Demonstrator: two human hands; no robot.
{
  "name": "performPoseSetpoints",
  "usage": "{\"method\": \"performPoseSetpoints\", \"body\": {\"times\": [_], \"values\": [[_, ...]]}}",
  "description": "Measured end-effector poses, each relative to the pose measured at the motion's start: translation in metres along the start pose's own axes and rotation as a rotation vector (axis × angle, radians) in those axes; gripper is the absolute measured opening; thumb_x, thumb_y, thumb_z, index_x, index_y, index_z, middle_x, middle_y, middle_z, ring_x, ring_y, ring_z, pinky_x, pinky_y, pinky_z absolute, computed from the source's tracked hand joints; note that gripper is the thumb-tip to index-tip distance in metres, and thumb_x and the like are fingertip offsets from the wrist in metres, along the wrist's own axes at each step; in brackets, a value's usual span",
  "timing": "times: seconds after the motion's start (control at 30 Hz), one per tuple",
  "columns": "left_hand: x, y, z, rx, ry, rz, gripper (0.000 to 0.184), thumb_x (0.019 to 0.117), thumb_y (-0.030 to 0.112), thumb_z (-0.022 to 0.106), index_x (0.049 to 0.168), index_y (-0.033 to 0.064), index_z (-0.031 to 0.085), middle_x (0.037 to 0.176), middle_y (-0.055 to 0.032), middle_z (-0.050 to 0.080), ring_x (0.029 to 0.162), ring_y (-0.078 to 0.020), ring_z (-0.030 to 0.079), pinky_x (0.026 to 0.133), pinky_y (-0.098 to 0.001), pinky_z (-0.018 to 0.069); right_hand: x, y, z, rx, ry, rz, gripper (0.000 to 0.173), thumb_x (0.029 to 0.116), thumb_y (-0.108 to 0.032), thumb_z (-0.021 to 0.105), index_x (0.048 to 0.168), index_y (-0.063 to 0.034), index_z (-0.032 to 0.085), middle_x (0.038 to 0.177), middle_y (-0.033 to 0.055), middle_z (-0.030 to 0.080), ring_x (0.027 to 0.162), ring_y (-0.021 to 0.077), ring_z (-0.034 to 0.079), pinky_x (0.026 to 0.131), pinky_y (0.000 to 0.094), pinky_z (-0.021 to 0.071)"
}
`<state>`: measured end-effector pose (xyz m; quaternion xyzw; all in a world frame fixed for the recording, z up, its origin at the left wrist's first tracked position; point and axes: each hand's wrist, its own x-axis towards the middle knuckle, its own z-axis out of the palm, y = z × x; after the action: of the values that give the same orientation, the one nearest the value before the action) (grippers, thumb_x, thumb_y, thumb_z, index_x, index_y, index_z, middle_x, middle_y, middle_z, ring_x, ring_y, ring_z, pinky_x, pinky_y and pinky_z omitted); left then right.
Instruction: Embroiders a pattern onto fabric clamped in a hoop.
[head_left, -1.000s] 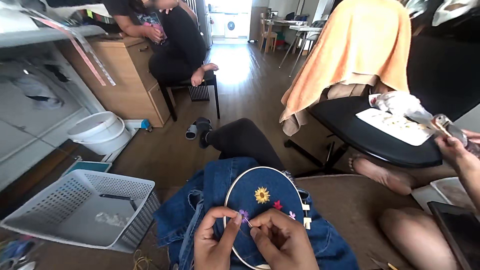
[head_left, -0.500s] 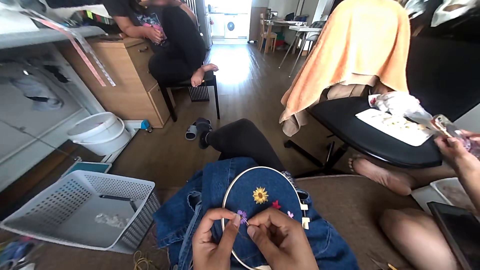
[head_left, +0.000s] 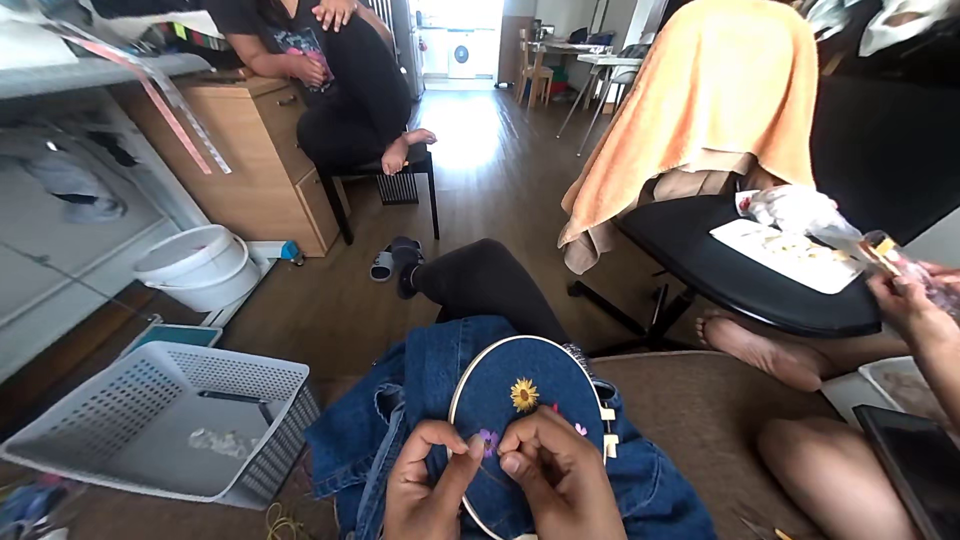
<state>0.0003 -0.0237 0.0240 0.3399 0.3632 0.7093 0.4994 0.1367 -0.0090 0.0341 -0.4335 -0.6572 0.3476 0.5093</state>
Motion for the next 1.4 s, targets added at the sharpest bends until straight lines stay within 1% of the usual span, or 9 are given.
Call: {"method": "performPoseSetpoints", "body": {"times": [0.3, 0.43, 0.57, 0.7, 0.77, 0.9, 1.07, 1.27, 1.4], "values": [[-0.001, 0.002, -0.001, 0.084, -0.067, 0.093, 0.025, 0.0873, -0.009, 0.067, 0.087, 0.0166, 0.067, 0.088, 0.0067, 0.070, 0.082, -0.0023, 0.067, 0.078, -0.0223, 0.0584, -0.001, -0.005, 0.002, -0.011, 0.046, 0.007, 0.003, 0.0881, -0.003, 0.072, 0.090, -0.0010, 0.071, 0.084, 0.0037, 0.062, 0.066, 0.0007, 0.056, 0.058, 0.0138, 0.0487], [-0.001, 0.000, -0.001, 0.182, -0.090, 0.218, 0.024, 0.0879, -0.007, 0.069, 0.096, 0.0158, 0.070, 0.096, 0.0078, 0.072, 0.088, -0.0018, 0.068, 0.081, -0.0206, 0.0585, 0.000, -0.012, 0.000, 0.007, 0.047, 0.017, 0.010, 0.0880, -0.002, 0.074, 0.095, 0.0004, 0.067, 0.082, 0.0053, 0.067, 0.057, 0.0042, 0.061, 0.051, 0.0191, 0.0535], [-0.001, -0.001, -0.001, 0.190, -0.081, 0.250, 0.032, 0.0870, -0.008, 0.070, 0.110, 0.0141, 0.067, 0.109, 0.0074, 0.070, 0.098, -0.0030, 0.068, 0.087, -0.0226, 0.0590, -0.002, -0.034, -0.008, -0.235, 0.002, -0.133, 0.012, 0.0943, -0.003, 0.067, 0.105, 0.0016, 0.069, 0.090, 0.0092, 0.074, 0.075, 0.0107, 0.072, 0.068, 0.0246, 0.0609], [-0.002, 0.000, 0.000, 0.166, -0.075, 0.239, 0.036, 0.0882, -0.008, 0.068, 0.116, 0.0137, 0.065, 0.114, 0.0070, 0.069, 0.098, -0.0037, 0.068, 0.087, -0.0240, 0.0596, -0.007, -0.039, -0.017, -0.567, 0.044, -0.343, 0.026, 0.0969, -0.034, 0.071, 0.099, -0.0082, 0.071, 0.097, 0.0074, 0.075, 0.099, 0.0218, 0.068, 0.086, 0.0382, 0.0499], [-0.003, 0.002, 0.002, 0.153, -0.085, 0.233, 0.036, 0.0891, -0.008, 0.067, 0.118, 0.0137, 0.065, 0.115, 0.0075, 0.070, 0.098, -0.0033, 0.069, 0.086, -0.0236, 0.0596, -0.007, -0.039, -0.016, -0.548, -0.025, -0.376, 0.028, 0.0947, -0.037, 0.073, 0.095, -0.0087, 0.069, 0.091, 0.0075, 0.073, 0.093, 0.0222, 0.067, 0.083, 0.0378, 0.0496], [-0.003, 0.002, 0.000, 0.169, -0.110, 0.249, 0.036, 0.0912, -0.004, 0.067, 0.121, 0.0146, 0.068, 0.122, 0.0096, 0.069, 0.105, -0.0022, 0.067, 0.091, -0.0233, 0.0576, -0.005, -0.036, -0.008, -0.400, -0.084, -0.384, 0.010, 0.0955, -0.012, 0.069, 0.089, -0.0045, 0.067, 0.084, 0.0099, 0.071, 0.086, 0.0215, 0.068, 0.079, 0.0327, 0.0522], [-0.004, 0.003, 0.000, 0.204, -0.106, 0.272, 0.037, 0.0882, -0.006, 0.070, 0.122, 0.0102, 0.069, 0.124, 0.0062, 0.070, 0.111, -0.0047, 0.067, 0.096, -0.0253, 0.0568, 0.014, -0.053, -0.037, -0.020, -0.303, -0.193, 0.007, 0.0981, 0.000, 0.060, 0.094, 0.0017, 0.054, 0.090, 0.0136, 0.064, 0.075, 0.0137, 0.067, 0.067, 0.0263, 0.0591], [-0.003, 0.005, 0.003, 0.226, -0.133, 0.291, 0.053, 0.0857, -0.010, 0.070, 0.137, -0.0053, 0.054, 0.140, -0.0023, 0.062, 0.125, -0.0081, 0.061, 0.107, -0.0290, 0.0517, 0.057, -0.063, -0.051, -0.561, -0.341, -0.641, 0.010, 0.1009, -0.009, 0.053, 0.099, -0.0094, 0.062, 0.087, 0.0064, 0.063, 0.082, 0.0196, 0.060, 0.069, 0.0285, 0.0495], [-0.004, 0.002, 0.004, 0.218, -0.093, 0.329, 0.053, 0.0832, -0.010, 0.072, 0.130, 0.0065, 0.053, 0.131, 0.0046, 0.062, 0.117, -0.0045, 0.063, 0.100, -0.0261, 0.0558, 0.075, -0.055, -0.049, -0.759, -0.303, -0.774, 0.017, 0.0991, -0.018, 0.056, 0.094, -0.0127, 0.072, 0.081, 0.0019, 0.062, 0.077, 0.0167, 0.062, 0.063, 0.0245, 0.0519]]}}
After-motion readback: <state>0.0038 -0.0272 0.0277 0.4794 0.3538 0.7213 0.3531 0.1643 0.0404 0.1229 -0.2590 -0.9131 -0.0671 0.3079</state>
